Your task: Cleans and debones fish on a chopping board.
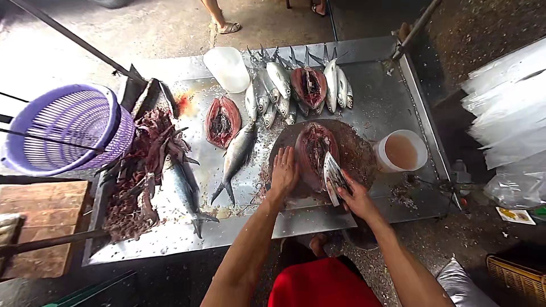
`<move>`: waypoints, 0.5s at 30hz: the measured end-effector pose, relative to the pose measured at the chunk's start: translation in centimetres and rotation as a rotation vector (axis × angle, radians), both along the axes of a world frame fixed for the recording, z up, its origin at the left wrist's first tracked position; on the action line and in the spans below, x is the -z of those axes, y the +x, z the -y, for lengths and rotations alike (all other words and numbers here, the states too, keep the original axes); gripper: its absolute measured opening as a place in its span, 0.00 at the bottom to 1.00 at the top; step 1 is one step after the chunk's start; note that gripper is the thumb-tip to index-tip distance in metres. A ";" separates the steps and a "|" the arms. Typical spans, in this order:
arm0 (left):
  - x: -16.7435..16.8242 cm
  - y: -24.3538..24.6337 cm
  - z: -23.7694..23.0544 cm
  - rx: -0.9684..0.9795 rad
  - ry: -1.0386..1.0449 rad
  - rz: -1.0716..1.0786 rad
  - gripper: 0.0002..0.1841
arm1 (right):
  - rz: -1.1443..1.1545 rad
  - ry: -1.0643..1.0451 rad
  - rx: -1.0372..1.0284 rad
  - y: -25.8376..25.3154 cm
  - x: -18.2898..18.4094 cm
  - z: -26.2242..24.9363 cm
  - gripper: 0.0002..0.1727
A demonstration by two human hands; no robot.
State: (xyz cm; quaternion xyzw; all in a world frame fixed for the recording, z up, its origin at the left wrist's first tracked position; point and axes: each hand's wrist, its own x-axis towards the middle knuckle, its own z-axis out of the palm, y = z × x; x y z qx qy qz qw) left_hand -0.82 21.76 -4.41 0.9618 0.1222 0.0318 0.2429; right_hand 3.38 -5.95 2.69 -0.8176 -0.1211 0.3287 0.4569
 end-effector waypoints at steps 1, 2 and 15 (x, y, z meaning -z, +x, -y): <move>0.5 0.8 -0.8 0.019 0.011 -0.011 0.32 | -0.003 -0.009 -0.027 1.5 0.2 -2.1 0.37; 1.0 1.3 -1.3 0.040 0.026 -0.020 0.33 | -0.012 -0.024 -0.051 2.8 0.6 -4.0 0.36; 1.9 1.9 -1.0 0.119 0.225 -0.157 0.32 | 0.006 -0.263 -0.150 6.5 2.5 -10.5 0.34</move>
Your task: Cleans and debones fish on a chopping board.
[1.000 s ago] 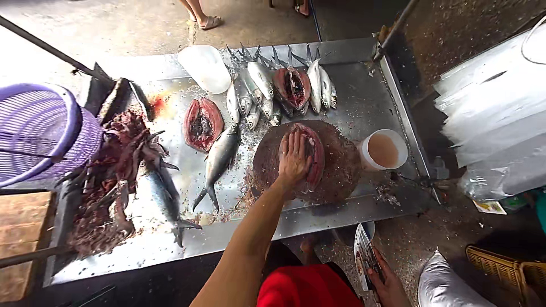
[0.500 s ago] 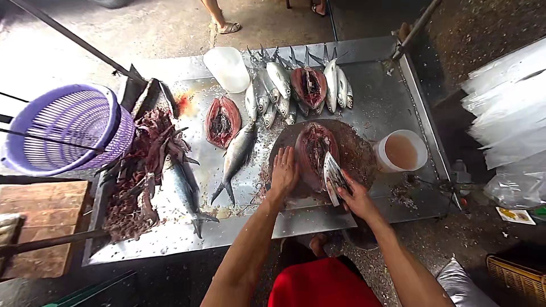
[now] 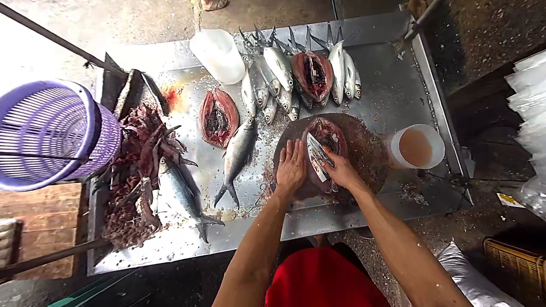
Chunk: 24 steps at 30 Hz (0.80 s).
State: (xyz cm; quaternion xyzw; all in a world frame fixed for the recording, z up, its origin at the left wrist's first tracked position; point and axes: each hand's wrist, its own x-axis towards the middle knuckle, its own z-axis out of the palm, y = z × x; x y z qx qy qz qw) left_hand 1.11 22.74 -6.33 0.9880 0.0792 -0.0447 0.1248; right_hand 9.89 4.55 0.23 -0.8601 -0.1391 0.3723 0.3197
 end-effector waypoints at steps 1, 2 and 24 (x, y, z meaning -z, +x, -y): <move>-0.1 0.0 0.0 -0.002 0.003 -0.007 0.32 | 0.013 -0.006 0.004 0.1 0.0 -0.3 0.34; -0.2 0.1 0.0 -0.003 0.006 -0.013 0.33 | 0.030 -0.011 0.007 0.2 0.1 -0.5 0.34; -0.5 0.4 -0.3 0.003 -0.010 -0.070 0.32 | 0.068 -0.076 0.005 1.1 -0.5 -2.7 0.33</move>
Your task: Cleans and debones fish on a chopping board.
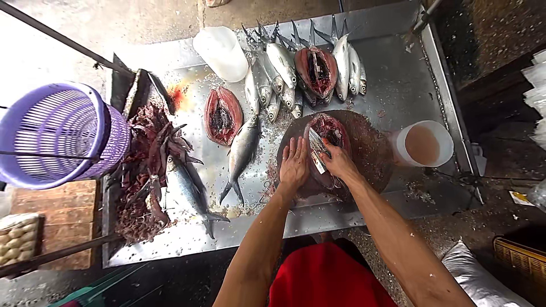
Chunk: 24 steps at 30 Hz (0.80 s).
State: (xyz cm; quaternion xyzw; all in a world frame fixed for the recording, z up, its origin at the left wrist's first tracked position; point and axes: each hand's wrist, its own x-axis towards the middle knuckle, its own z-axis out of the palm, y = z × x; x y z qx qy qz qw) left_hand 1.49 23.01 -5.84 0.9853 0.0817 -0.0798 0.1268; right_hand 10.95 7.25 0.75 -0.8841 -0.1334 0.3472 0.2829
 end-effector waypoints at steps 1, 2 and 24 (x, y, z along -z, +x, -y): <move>0.1 0.0 -0.1 0.003 0.001 -0.002 0.32 | 0.007 -0.005 0.000 -0.1 0.0 -0.1 0.33; 0.2 -0.1 -0.1 0.009 0.004 -0.004 0.32 | 0.013 -0.011 -0.010 -0.2 0.0 0.0 0.32; 0.8 -0.2 -0.3 0.026 0.008 0.059 0.32 | -0.015 -0.140 -0.584 0.0 -0.7 7.2 0.28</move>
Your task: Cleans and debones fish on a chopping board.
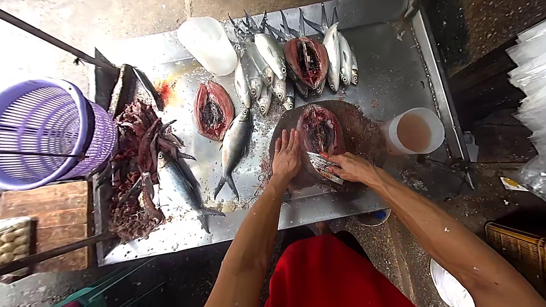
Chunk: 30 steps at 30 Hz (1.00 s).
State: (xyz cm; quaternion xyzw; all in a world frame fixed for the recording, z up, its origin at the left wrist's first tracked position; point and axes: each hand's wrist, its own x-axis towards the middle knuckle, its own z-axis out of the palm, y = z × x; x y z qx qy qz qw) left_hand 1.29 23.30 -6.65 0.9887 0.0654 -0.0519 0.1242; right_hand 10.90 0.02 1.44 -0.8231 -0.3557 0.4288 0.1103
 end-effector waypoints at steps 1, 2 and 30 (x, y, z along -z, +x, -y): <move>0.0 0.0 0.0 0.001 0.000 -0.003 0.33 | -0.003 -0.010 -0.028 0.0 -0.1 0.4 0.28; 0.0 0.0 0.0 0.002 -0.002 -0.004 0.33 | -0.005 -0.017 -0.051 0.1 -0.2 0.7 0.28; -1.3 -4.1 1.4 0.155 -0.035 0.194 0.16 | 0.273 -0.341 -0.029 -11.8 -7.2 -0.6 0.39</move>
